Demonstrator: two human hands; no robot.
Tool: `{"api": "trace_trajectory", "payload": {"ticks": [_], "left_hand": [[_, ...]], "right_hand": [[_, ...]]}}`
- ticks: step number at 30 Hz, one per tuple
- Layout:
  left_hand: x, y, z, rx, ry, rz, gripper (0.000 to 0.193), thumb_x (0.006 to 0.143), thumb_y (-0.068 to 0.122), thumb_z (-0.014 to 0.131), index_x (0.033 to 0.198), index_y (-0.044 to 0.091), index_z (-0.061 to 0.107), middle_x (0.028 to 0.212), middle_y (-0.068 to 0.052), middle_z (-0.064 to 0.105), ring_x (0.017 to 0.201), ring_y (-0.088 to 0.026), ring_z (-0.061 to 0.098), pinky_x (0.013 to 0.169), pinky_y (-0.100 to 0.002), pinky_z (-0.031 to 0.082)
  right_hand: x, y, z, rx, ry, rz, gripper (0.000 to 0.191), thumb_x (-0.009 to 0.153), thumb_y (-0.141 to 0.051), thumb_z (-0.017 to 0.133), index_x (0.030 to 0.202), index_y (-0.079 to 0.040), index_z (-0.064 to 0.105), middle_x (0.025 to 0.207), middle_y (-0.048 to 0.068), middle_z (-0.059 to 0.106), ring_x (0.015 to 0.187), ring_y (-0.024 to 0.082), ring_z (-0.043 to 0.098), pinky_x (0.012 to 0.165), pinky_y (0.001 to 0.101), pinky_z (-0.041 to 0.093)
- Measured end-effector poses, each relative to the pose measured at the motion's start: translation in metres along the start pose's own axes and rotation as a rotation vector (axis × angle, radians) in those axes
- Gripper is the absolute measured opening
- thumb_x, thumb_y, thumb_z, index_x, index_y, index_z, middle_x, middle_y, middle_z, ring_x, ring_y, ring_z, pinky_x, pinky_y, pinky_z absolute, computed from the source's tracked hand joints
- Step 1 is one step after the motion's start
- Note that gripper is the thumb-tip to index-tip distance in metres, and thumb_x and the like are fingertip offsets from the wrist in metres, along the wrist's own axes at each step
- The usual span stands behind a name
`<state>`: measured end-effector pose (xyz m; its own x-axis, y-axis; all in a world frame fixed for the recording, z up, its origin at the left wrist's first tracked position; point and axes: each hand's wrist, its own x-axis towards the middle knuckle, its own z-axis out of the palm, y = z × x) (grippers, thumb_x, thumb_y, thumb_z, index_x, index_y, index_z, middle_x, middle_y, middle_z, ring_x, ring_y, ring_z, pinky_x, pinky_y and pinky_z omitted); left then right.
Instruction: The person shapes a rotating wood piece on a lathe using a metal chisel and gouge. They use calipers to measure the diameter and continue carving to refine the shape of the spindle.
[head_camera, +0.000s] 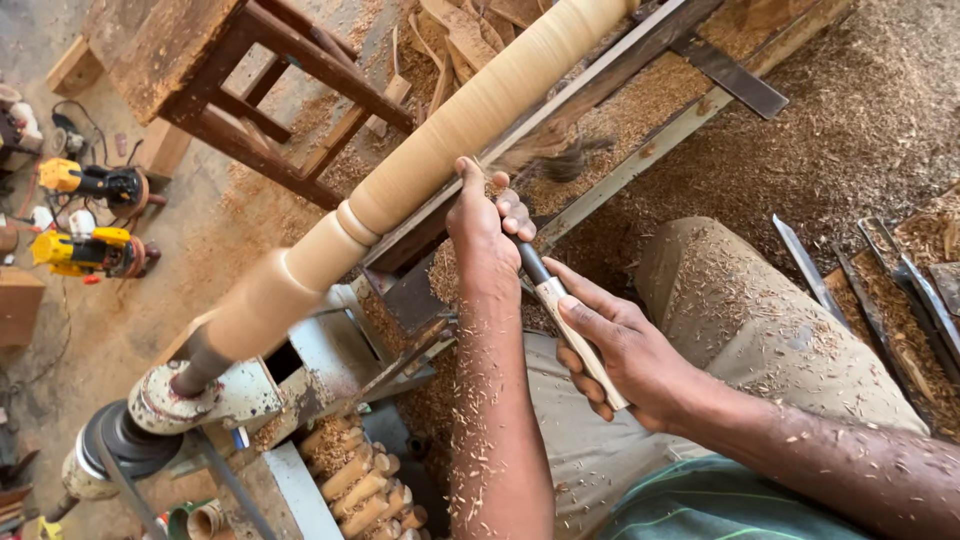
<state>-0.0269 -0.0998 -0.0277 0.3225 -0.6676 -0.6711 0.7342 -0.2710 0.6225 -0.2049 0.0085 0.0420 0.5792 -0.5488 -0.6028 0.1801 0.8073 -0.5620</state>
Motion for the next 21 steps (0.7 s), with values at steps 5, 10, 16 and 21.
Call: {"api": "trace_trajectory", "payload": {"ticks": [5, 10, 16, 21], "left_hand": [[-0.01, -0.003, 0.006, 0.043, 0.02, 0.02, 0.057, 0.099, 0.062, 0.051, 0.086, 0.007, 0.057, 0.053, 0.003, 0.041, 0.038, -0.009, 0.038, 0.034, -0.028, 0.032], [-0.008, 0.0, -0.001, -0.009, -0.024, 0.038, 0.055, 0.097, 0.063, 0.051, 0.084, 0.009, 0.056, 0.052, 0.003, 0.04, 0.036, -0.009, 0.037, 0.033, -0.027, 0.031], [-0.002, -0.001, -0.002, -0.017, -0.006, -0.001, 0.054, 0.099, 0.062, 0.053, 0.086, 0.01, 0.056, 0.052, 0.004, 0.039, 0.037, -0.008, 0.036, 0.034, -0.026, 0.029], [0.002, -0.002, 0.003, 0.004, -0.043, -0.017, 0.053, 0.099, 0.061, 0.051, 0.089, 0.009, 0.055, 0.053, 0.003, 0.039, 0.038, -0.009, 0.037, 0.035, -0.027, 0.03]], "right_hand": [[-0.001, -0.004, -0.006, -0.001, -0.018, -0.014, 0.064, 0.1, -0.032, 0.047, 0.162, -0.034, 0.031, 0.062, 0.003, 0.052, 0.038, 0.011, 0.046, 0.029, 0.0264, 0.039], [0.0, -0.006, -0.007, -0.026, -0.016, 0.035, 0.063, 0.1, -0.032, 0.048, 0.161, -0.032, 0.034, 0.06, 0.002, 0.05, 0.038, 0.01, 0.045, 0.029, 0.0266, 0.039], [-0.002, -0.008, -0.005, -0.021, -0.011, 0.016, 0.063, 0.1, -0.03, 0.048, 0.162, -0.03, 0.032, 0.061, 0.003, 0.052, 0.038, 0.011, 0.046, 0.029, 0.0265, 0.039], [-0.002, -0.008, -0.002, 0.023, 0.012, -0.003, 0.064, 0.1, -0.029, 0.046, 0.162, -0.033, 0.03, 0.061, 0.003, 0.052, 0.038, 0.011, 0.046, 0.028, 0.027, 0.039]]}}
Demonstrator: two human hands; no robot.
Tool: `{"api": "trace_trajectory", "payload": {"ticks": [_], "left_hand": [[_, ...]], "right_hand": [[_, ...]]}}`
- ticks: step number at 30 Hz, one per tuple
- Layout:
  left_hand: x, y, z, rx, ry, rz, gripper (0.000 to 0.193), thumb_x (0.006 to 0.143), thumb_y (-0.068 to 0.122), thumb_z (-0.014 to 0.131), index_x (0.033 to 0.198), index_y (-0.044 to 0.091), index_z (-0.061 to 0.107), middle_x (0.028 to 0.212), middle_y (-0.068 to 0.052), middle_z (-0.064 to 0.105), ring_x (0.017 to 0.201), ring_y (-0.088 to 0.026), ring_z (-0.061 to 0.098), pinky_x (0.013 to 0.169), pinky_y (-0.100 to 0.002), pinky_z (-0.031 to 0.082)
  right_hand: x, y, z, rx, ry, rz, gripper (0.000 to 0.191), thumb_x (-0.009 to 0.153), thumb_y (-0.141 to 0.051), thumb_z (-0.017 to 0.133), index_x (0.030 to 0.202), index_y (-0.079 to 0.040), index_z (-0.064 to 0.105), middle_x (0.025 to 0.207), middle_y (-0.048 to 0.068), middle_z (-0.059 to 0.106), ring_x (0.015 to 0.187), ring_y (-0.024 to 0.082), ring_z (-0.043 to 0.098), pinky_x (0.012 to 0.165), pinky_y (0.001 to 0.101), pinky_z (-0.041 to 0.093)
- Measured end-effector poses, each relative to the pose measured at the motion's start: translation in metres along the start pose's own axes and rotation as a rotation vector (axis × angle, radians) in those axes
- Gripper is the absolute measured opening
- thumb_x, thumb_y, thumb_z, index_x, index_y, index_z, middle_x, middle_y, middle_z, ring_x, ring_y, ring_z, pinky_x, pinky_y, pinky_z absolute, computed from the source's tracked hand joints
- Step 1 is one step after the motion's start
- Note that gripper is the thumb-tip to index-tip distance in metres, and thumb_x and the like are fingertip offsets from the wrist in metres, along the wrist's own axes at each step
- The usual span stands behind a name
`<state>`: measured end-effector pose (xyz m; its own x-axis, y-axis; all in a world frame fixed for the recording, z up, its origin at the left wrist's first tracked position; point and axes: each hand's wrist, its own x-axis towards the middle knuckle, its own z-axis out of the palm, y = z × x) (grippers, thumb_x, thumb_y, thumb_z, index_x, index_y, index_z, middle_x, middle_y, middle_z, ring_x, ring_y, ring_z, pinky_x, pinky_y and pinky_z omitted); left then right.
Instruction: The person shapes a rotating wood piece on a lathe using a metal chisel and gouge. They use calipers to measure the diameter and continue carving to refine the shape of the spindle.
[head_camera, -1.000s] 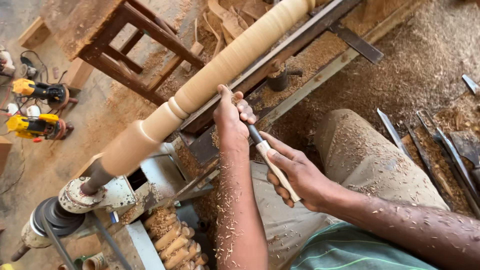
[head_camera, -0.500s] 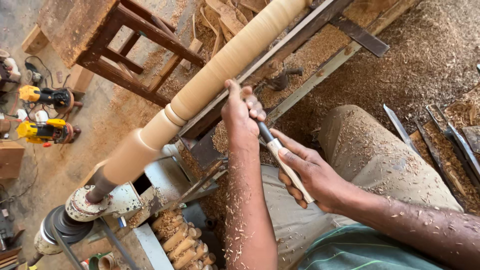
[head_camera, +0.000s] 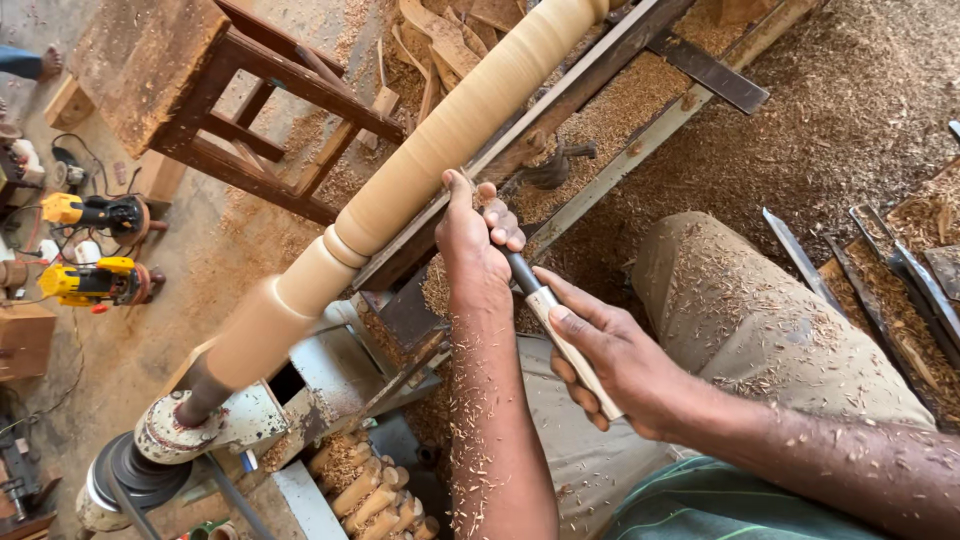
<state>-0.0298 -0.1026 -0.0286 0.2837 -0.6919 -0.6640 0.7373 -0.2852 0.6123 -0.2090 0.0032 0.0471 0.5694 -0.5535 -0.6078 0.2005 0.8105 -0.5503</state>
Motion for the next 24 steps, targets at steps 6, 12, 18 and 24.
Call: {"api": "trace_trajectory", "payload": {"ticks": [6, 12, 18, 24], "left_hand": [[0.006, 0.001, 0.0, 0.023, -0.065, -0.059, 0.051, 0.099, 0.06, 0.051, 0.088, 0.01, 0.054, 0.052, 0.004, 0.038, 0.036, -0.009, 0.035, 0.033, -0.027, 0.028], [0.009, 0.0, 0.004, 0.03, -0.04, -0.033, 0.053, 0.101, 0.06, 0.051, 0.091, 0.008, 0.053, 0.054, 0.003, 0.037, 0.038, -0.009, 0.036, 0.035, -0.028, 0.029], [0.014, -0.003, 0.017, 0.007, -0.036, -0.069, 0.054, 0.101, 0.062, 0.048, 0.089, 0.009, 0.053, 0.053, 0.003, 0.037, 0.037, -0.009, 0.035, 0.034, -0.027, 0.028], [0.018, -0.01, 0.03, -0.003, -0.03, -0.044, 0.055, 0.101, 0.062, 0.047, 0.088, 0.009, 0.052, 0.053, 0.003, 0.038, 0.036, -0.008, 0.035, 0.034, -0.027, 0.029]], "right_hand": [[-0.003, 0.005, 0.01, -0.021, 0.023, -0.055, 0.063, 0.102, -0.029, 0.047, 0.163, -0.032, 0.032, 0.062, 0.001, 0.05, 0.039, 0.009, 0.044, 0.029, 0.0247, 0.038], [-0.004, -0.001, 0.01, -0.029, 0.027, -0.08, 0.065, 0.099, -0.032, 0.048, 0.162, -0.031, 0.031, 0.063, 0.003, 0.052, 0.038, 0.011, 0.046, 0.028, 0.0257, 0.038], [-0.006, -0.011, 0.002, -0.087, 0.063, -0.066, 0.065, 0.098, -0.033, 0.049, 0.161, -0.029, 0.032, 0.062, 0.002, 0.051, 0.037, 0.01, 0.045, 0.027, 0.0251, 0.038], [-0.011, -0.024, -0.008, -0.054, 0.038, -0.079, 0.066, 0.099, -0.033, 0.051, 0.162, -0.029, 0.034, 0.062, 0.001, 0.051, 0.04, 0.008, 0.046, 0.028, 0.0243, 0.039]]}}
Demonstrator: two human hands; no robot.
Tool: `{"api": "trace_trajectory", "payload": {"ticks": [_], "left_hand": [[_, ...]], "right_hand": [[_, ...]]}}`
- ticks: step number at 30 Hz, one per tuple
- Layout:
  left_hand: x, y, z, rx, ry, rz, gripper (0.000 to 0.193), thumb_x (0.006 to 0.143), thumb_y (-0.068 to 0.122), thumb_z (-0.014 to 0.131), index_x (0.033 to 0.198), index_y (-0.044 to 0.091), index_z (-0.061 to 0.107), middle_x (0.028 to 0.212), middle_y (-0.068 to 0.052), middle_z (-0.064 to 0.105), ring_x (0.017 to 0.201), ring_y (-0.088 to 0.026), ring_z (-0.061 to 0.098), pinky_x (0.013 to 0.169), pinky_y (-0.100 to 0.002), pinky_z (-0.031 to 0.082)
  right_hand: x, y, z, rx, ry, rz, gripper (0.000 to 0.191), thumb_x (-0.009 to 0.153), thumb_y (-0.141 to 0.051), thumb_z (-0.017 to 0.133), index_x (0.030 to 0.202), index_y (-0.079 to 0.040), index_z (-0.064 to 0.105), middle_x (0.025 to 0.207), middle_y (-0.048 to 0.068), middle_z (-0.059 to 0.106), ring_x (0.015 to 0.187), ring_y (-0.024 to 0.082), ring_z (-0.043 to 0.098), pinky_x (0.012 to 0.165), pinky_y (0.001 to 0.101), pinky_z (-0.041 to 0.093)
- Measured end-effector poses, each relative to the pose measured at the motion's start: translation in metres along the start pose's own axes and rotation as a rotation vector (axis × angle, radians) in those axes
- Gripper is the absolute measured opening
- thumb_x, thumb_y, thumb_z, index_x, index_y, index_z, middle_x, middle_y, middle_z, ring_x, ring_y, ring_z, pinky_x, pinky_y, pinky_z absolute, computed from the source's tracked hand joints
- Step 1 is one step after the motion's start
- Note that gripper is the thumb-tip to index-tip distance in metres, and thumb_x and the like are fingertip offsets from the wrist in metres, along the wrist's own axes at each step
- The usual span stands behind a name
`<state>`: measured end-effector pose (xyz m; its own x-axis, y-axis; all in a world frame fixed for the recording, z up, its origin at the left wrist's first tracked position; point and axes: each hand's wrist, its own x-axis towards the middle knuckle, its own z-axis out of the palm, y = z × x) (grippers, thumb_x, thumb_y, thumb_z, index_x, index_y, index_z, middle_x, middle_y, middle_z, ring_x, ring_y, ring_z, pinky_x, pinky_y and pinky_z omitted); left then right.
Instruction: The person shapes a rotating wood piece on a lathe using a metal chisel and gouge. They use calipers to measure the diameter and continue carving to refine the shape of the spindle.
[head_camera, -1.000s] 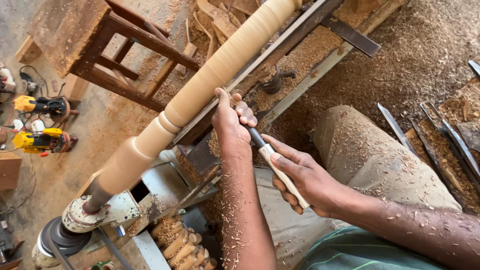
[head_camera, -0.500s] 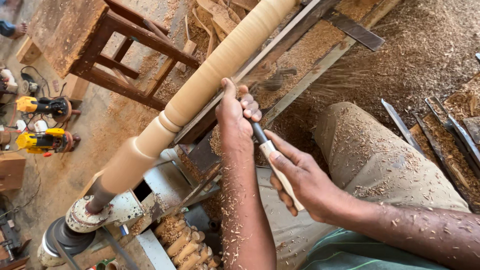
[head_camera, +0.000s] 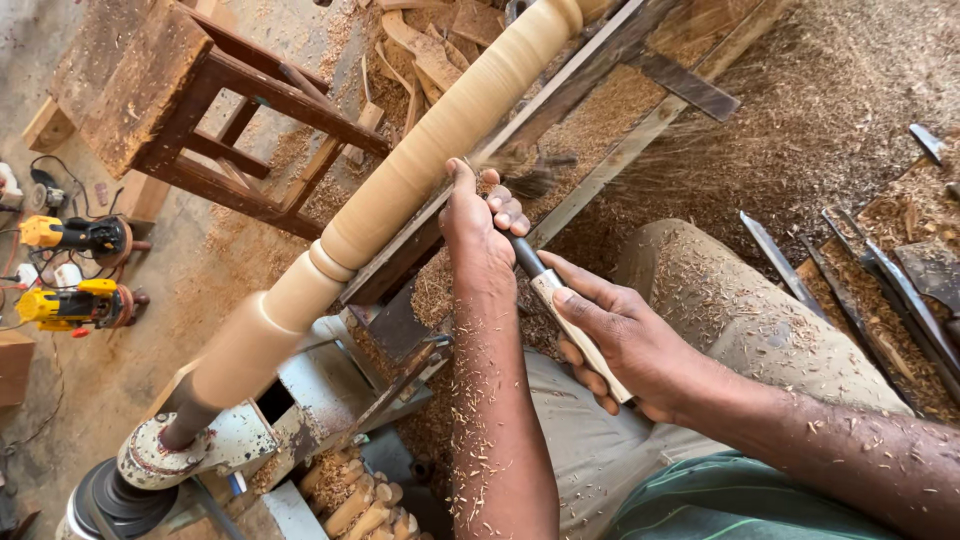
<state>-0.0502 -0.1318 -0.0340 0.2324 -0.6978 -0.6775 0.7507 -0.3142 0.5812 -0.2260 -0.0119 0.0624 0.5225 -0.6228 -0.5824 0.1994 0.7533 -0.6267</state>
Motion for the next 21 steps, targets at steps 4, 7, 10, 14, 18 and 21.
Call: {"api": "trace_trajectory", "payload": {"ticks": [4, 7, 10, 14, 18, 21], "left_hand": [[0.003, -0.003, 0.009, 0.001, 0.013, 0.006, 0.055, 0.102, 0.061, 0.046, 0.088, 0.009, 0.052, 0.053, 0.003, 0.038, 0.037, -0.009, 0.035, 0.034, -0.027, 0.029], [0.006, -0.006, 0.016, -0.01, -0.006, -0.022, 0.055, 0.102, 0.062, 0.045, 0.087, 0.01, 0.053, 0.052, 0.004, 0.038, 0.037, -0.008, 0.034, 0.034, -0.027, 0.029], [0.007, -0.01, 0.026, -0.001, 0.006, 0.005, 0.053, 0.102, 0.06, 0.045, 0.086, 0.01, 0.053, 0.052, 0.003, 0.038, 0.037, -0.008, 0.034, 0.033, -0.027, 0.029], [0.005, -0.013, 0.04, 0.0, 0.035, 0.009, 0.054, 0.102, 0.06, 0.045, 0.085, 0.009, 0.054, 0.052, 0.004, 0.039, 0.037, -0.007, 0.035, 0.033, -0.026, 0.029], [-0.001, -0.018, 0.056, 0.027, 0.071, 0.041, 0.054, 0.103, 0.057, 0.047, 0.085, 0.007, 0.058, 0.052, 0.005, 0.041, 0.038, -0.007, 0.036, 0.032, -0.026, 0.03], [-0.003, -0.021, 0.064, 0.038, 0.02, 0.027, 0.058, 0.102, 0.061, 0.047, 0.082, 0.008, 0.055, 0.05, 0.006, 0.039, 0.036, -0.006, 0.034, 0.031, -0.025, 0.028]], "right_hand": [[0.0, -0.007, -0.004, -0.044, 0.04, 0.019, 0.064, 0.098, -0.033, 0.05, 0.16, -0.031, 0.036, 0.06, 0.001, 0.051, 0.038, 0.009, 0.045, 0.028, 0.0241, 0.037], [0.001, -0.012, -0.011, -0.042, 0.047, 0.027, 0.063, 0.098, -0.032, 0.05, 0.16, -0.03, 0.037, 0.059, 0.001, 0.05, 0.038, 0.009, 0.045, 0.028, 0.0239, 0.037], [0.003, -0.018, -0.019, -0.035, 0.058, 0.047, 0.061, 0.099, -0.03, 0.049, 0.159, -0.03, 0.038, 0.058, 0.001, 0.051, 0.038, 0.009, 0.045, 0.028, 0.0244, 0.038], [0.006, -0.027, -0.029, -0.043, 0.085, 0.085, 0.059, 0.101, -0.031, 0.048, 0.158, -0.033, 0.037, 0.058, 0.002, 0.052, 0.037, 0.01, 0.046, 0.027, 0.0258, 0.038], [0.005, -0.035, -0.041, -0.049, 0.084, 0.059, 0.059, 0.099, -0.028, 0.047, 0.157, -0.031, 0.041, 0.058, 0.001, 0.052, 0.036, 0.009, 0.045, 0.027, 0.0246, 0.037], [0.005, -0.033, -0.043, -0.082, 0.12, 0.051, 0.058, 0.102, -0.033, 0.048, 0.159, -0.034, 0.038, 0.059, 0.001, 0.052, 0.038, 0.009, 0.045, 0.029, 0.0248, 0.038]]}}
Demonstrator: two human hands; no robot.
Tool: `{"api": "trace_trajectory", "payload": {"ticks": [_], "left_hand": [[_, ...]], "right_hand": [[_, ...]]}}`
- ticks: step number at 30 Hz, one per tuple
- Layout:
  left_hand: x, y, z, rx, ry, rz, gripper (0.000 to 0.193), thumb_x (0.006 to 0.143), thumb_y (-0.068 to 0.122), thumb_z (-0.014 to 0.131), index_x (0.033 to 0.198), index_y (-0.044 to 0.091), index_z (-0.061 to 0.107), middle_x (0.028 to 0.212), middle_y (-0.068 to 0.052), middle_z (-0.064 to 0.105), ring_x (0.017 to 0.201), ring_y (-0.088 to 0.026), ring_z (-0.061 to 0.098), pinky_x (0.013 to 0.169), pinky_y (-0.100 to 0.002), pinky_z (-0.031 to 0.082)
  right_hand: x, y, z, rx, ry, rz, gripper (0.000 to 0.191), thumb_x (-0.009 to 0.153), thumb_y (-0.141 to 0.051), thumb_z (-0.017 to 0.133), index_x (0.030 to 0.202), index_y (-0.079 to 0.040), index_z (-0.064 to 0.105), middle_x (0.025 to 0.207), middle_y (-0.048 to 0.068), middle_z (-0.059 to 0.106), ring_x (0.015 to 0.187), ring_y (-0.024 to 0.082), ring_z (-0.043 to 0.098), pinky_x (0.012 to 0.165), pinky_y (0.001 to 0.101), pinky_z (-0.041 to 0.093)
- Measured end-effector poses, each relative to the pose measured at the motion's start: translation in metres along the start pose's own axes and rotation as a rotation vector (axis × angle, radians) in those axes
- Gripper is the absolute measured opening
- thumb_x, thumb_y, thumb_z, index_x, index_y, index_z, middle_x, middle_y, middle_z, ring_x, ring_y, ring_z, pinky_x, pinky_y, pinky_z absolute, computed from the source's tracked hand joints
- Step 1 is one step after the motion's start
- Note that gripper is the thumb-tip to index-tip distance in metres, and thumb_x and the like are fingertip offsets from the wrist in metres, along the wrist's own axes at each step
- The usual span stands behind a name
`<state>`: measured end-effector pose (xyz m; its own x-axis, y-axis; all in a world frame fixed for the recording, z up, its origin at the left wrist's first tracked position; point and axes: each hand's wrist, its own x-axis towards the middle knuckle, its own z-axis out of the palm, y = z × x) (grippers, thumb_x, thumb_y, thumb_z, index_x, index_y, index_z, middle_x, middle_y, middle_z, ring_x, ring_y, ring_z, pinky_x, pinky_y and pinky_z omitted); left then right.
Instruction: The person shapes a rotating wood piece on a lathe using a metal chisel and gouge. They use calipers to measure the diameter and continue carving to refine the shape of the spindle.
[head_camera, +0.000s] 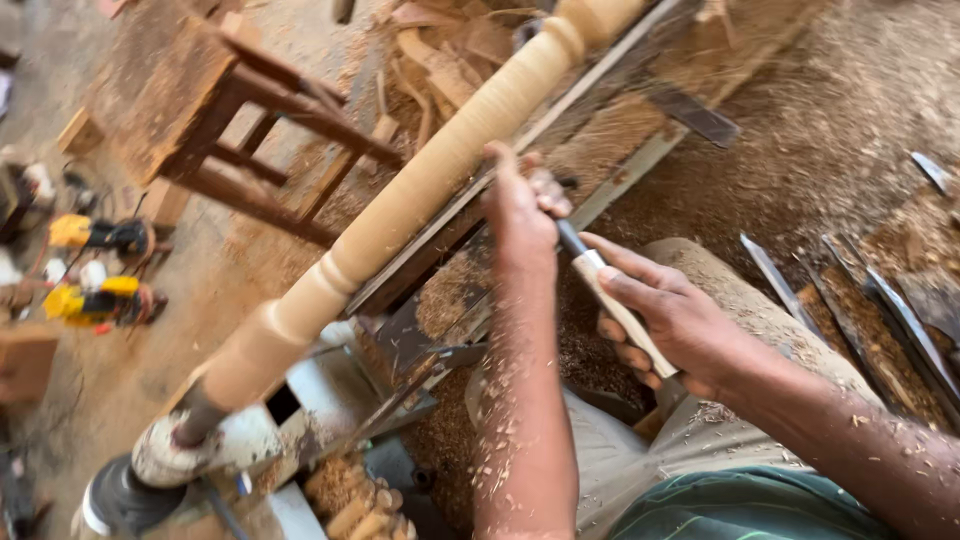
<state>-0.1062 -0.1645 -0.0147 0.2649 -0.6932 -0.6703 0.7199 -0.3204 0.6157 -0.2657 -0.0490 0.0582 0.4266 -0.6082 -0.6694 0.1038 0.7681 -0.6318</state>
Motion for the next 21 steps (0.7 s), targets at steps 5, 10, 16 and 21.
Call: {"api": "trace_trajectory", "payload": {"ticks": [5, 10, 16, 21], "left_hand": [[-0.003, 0.006, -0.017, -0.037, -0.022, 0.06, 0.058, 0.1, 0.063, 0.047, 0.084, 0.008, 0.055, 0.05, 0.005, 0.039, 0.036, -0.007, 0.035, 0.032, -0.025, 0.03], [-0.005, 0.013, -0.055, -0.128, 0.039, 0.04, 0.055, 0.101, 0.061, 0.049, 0.087, 0.008, 0.054, 0.051, 0.005, 0.04, 0.037, -0.007, 0.037, 0.033, -0.026, 0.031], [-0.006, 0.02, -0.079, -0.162, 0.061, 0.04, 0.055, 0.101, 0.062, 0.047, 0.086, 0.009, 0.054, 0.05, 0.004, 0.039, 0.037, -0.008, 0.037, 0.033, -0.026, 0.03], [-0.015, 0.023, -0.091, -0.109, 0.087, 0.088, 0.056, 0.102, 0.061, 0.049, 0.088, 0.007, 0.057, 0.053, 0.005, 0.042, 0.039, -0.007, 0.037, 0.034, -0.027, 0.03]], "right_hand": [[0.0, 0.005, 0.013, 0.031, -0.058, 0.024, 0.059, 0.102, -0.033, 0.049, 0.159, -0.035, 0.037, 0.059, 0.002, 0.051, 0.037, 0.01, 0.045, 0.028, 0.0254, 0.038], [-0.001, 0.01, 0.026, -0.02, -0.109, 0.064, 0.057, 0.101, -0.032, 0.048, 0.158, -0.032, 0.039, 0.058, 0.001, 0.051, 0.036, 0.01, 0.045, 0.027, 0.0259, 0.038], [-0.005, 0.021, 0.043, -0.052, -0.125, 0.067, 0.055, 0.102, -0.031, 0.047, 0.158, -0.033, 0.04, 0.057, 0.001, 0.05, 0.036, 0.01, 0.045, 0.027, 0.0258, 0.038], [-0.007, 0.029, 0.053, -0.069, -0.137, 0.034, 0.056, 0.104, -0.03, 0.044, 0.159, -0.033, 0.035, 0.059, 0.002, 0.053, 0.037, 0.011, 0.045, 0.028, 0.0261, 0.038]]}}
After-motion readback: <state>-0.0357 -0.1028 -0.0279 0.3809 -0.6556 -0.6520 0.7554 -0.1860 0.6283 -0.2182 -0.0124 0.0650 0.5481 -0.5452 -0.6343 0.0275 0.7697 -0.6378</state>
